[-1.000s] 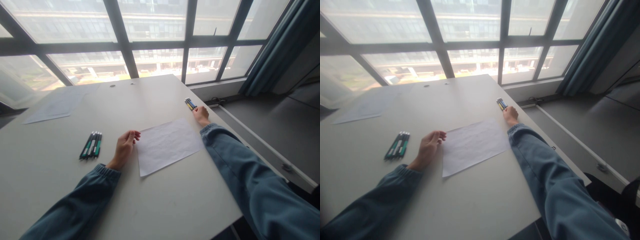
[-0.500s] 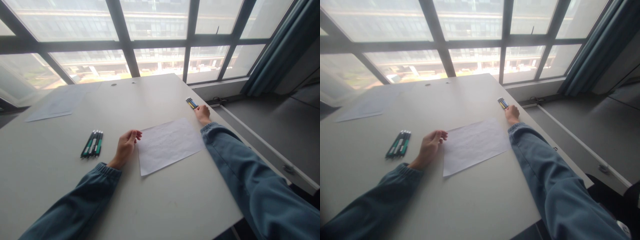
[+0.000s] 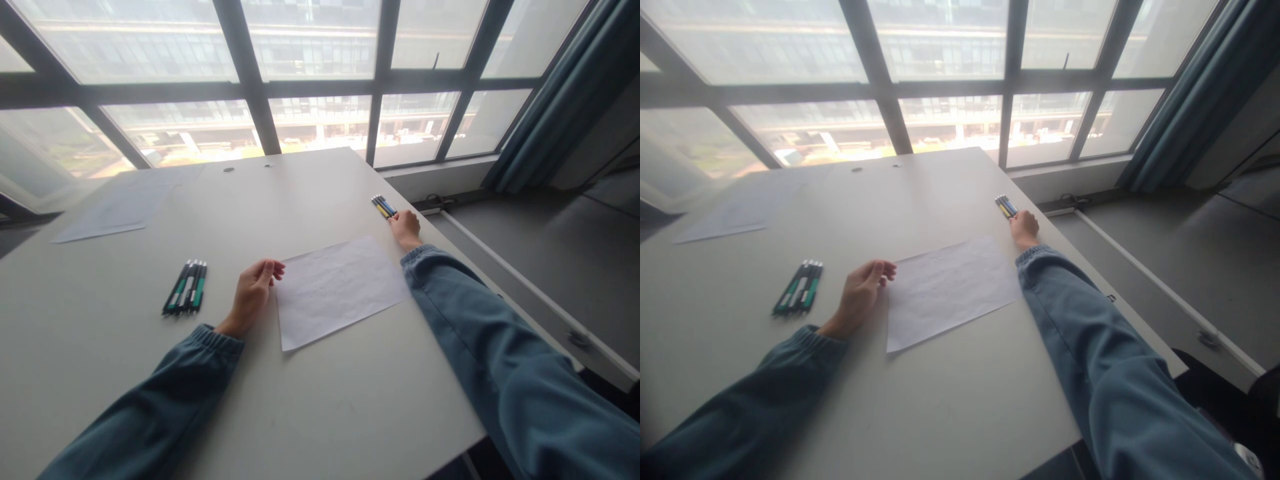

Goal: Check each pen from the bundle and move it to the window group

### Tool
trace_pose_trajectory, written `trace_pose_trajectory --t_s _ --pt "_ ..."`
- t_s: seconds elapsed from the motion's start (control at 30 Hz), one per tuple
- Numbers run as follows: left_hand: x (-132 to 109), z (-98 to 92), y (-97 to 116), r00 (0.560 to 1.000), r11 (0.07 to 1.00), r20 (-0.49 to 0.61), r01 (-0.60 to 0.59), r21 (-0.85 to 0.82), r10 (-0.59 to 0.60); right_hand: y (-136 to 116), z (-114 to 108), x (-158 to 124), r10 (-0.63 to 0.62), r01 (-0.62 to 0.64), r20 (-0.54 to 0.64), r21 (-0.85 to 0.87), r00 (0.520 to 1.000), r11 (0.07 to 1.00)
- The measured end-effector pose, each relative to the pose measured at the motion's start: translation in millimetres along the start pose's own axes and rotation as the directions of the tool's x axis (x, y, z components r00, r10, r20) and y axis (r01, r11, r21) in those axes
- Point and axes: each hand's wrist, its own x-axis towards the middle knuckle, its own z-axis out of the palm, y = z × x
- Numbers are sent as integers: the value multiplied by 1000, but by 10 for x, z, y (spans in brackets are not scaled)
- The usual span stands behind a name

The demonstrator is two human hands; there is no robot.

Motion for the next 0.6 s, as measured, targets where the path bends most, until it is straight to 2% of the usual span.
trace_pose_trajectory --t_s 0.6 --pt "-18 -6 -4 1000 1000 10 5 2 -5 11 4 -9 -23 22 -5 -13 1000 1000"
